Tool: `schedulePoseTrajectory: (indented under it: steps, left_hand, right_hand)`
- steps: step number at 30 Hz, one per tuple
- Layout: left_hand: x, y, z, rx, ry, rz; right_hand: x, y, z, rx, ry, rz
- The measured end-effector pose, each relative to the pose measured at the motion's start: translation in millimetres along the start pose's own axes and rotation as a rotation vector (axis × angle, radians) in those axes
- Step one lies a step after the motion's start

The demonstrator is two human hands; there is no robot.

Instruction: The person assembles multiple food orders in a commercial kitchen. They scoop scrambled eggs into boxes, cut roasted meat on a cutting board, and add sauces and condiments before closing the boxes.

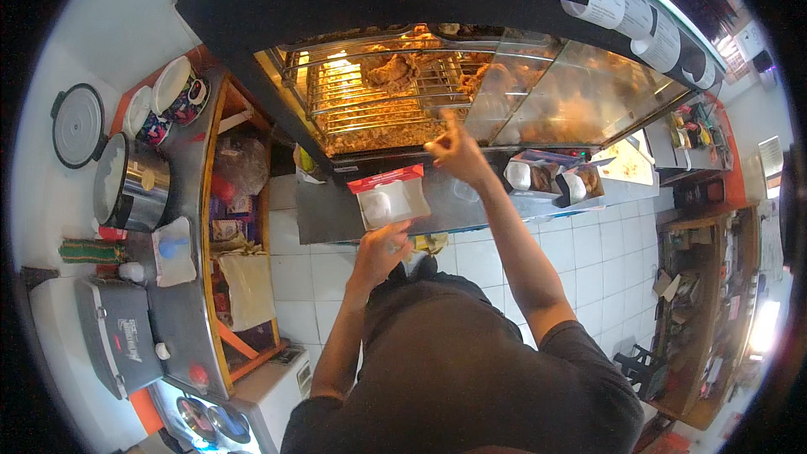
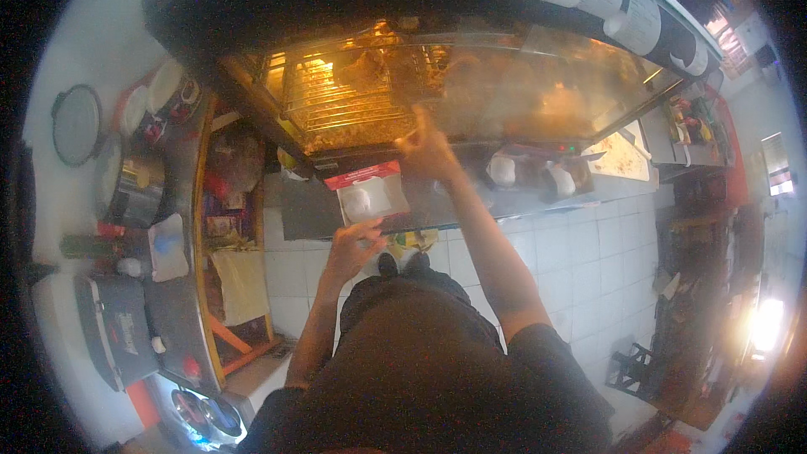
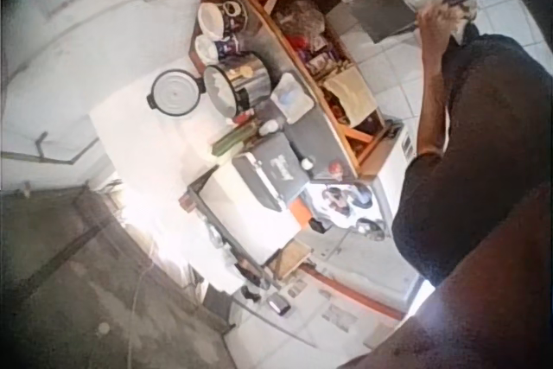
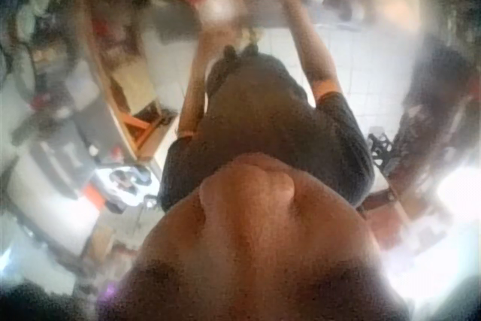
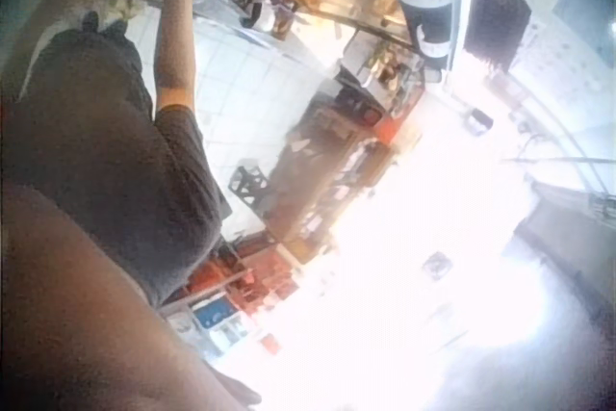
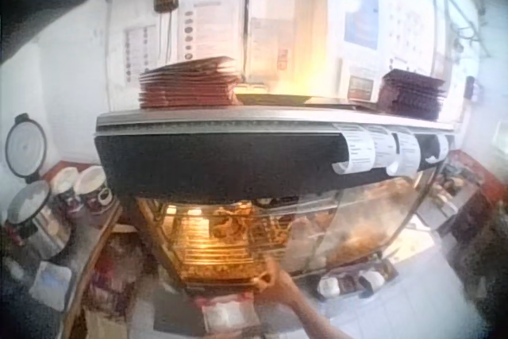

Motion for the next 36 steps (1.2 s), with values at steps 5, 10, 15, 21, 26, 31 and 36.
schedulePoseTrajectory:
  steps: [5, 10, 15, 21, 26, 31, 36]
  left_hand:
    - [55, -91, 59, 0.308, -0.051, -0.143]
    - [75, -115, 125, 0.411, -0.069, -0.280]
    - [80, -56, 172, 0.315, 0.061, -0.393]
    - [65, -23, 220, 0.409, -0.049, -0.355]
    - [86, -25, 222, 0.427, 0.154, -0.347]
    - [152, -44, 195, 0.306, 0.297, -0.442]
    - [203, -63, 199, 0.341, 0.211, -0.496]
  right_hand:
    - [36, -2, -43, -0.069, 0.099, -0.149]
    - [49, 32, -75, 0.018, 0.084, -0.547]
    - [16, 94, -143, -0.199, 0.753, -0.441]
    - [7, 95, -138, -0.206, 1.344, -0.322]
    - [-3, 76, -127, -0.326, 1.380, -0.250]
    - [4, 54, -104, -0.290, 1.307, -0.313]
    - [21, 22, -69, 0.056, 0.766, -0.288]
Point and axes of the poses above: each hand's wrist, its own y-axis towards the middle knuckle, its own x-axis out of the back of the hand, z = x × y, the point moved 10 cm from there along y, towards the middle knuckle, and after that the axes turned 12 degrees about -y, right-handed, at the moved point
